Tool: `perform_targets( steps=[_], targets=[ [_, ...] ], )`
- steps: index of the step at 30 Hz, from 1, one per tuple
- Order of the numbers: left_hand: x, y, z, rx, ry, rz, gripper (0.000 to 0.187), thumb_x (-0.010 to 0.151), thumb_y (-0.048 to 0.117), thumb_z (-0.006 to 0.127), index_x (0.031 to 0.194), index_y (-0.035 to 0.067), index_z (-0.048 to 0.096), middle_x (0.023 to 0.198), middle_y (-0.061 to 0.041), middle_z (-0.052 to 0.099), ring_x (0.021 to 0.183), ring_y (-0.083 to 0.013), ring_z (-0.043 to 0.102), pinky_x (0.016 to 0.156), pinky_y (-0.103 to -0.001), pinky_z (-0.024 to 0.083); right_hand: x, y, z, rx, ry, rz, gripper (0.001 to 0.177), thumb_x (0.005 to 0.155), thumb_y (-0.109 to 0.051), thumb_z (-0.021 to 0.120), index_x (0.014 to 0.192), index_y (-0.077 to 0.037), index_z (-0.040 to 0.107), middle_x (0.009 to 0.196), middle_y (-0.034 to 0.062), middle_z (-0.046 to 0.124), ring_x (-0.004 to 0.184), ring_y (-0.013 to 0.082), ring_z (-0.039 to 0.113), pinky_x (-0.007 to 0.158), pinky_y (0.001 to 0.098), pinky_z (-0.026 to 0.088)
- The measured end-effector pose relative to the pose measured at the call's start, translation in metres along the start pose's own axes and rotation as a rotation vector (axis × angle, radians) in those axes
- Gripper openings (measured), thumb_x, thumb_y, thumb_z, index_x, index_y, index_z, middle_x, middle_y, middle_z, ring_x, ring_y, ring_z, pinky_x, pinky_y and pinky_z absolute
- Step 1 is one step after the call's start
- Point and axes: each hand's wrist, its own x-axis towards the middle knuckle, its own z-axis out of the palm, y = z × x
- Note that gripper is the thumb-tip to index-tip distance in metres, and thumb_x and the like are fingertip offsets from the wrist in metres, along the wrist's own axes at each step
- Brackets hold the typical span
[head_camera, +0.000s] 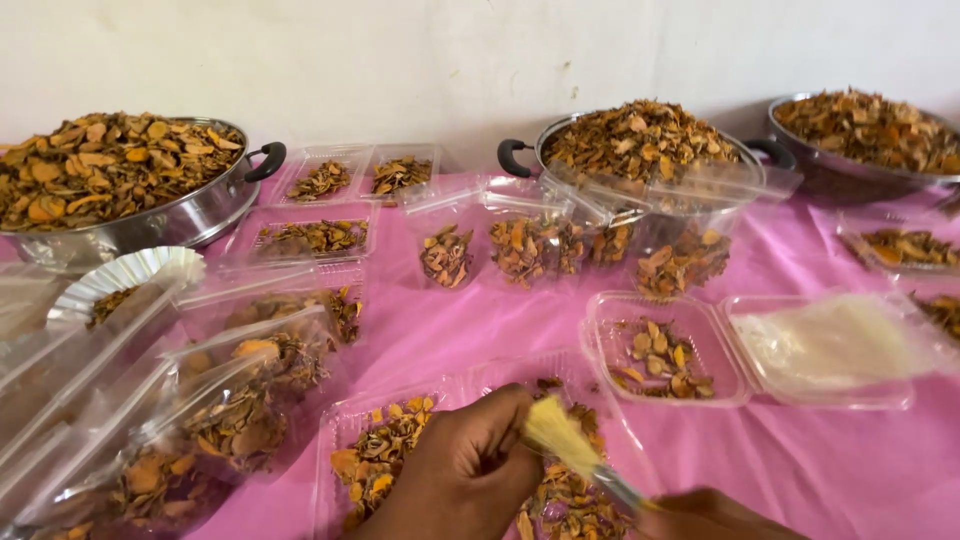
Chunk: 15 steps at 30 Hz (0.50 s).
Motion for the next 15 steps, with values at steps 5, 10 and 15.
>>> perform_targets(
  steps=[5,10,15],
  targets=[
    [-0.003,-0.001,-0.001,0.108,0.026,-0.074,0.032,0.103,0.008,0.063,0.073,0.013,0.053,0.061,0.004,0.043,0.055,-0.009,0.04,0.052,-0.029,0.03,-0.122,0.024,0.009,0.531,0.958,-1.166,0.031,0.098,-0.017,0.048,0.092,-0.008,0.077,0.068,0.0021,0.082,0.057,0.0106,0.076,0.064,0.0251,0.058],
    [-0.008,0.003,0.001,0.089,-0.072,0.218,0.022,0.105,0.007,0.055,0.084,0.012,0.055,0.064,0.004,0.043,0.053,-0.0081,0.038,0.046,-0.028,0.031,-0.141,-0.016,0.009,0.321,0.774,-1.373,0.024,0.079,-0.016,0.076,0.102,-0.013,0.078,0.076,-0.0009,0.077,0.062,0.0075,0.068,0.063,0.0219,0.052],
    [-0.005,0.006,0.003,0.214,-0.122,0.315,0.009,0.105,0.015,0.056,0.1,0.013,0.062,0.07,0.005,0.045,0.053,-0.0064,0.038,0.047,-0.027,0.032,-0.112,-0.024,-0.021,0.221,0.796,-1.584,0.017,0.075,-0.011,0.085,0.09,-0.017,0.077,0.083,-0.0065,0.08,0.07,0.0024,0.077,0.07,0.0174,0.057]
  ],
)
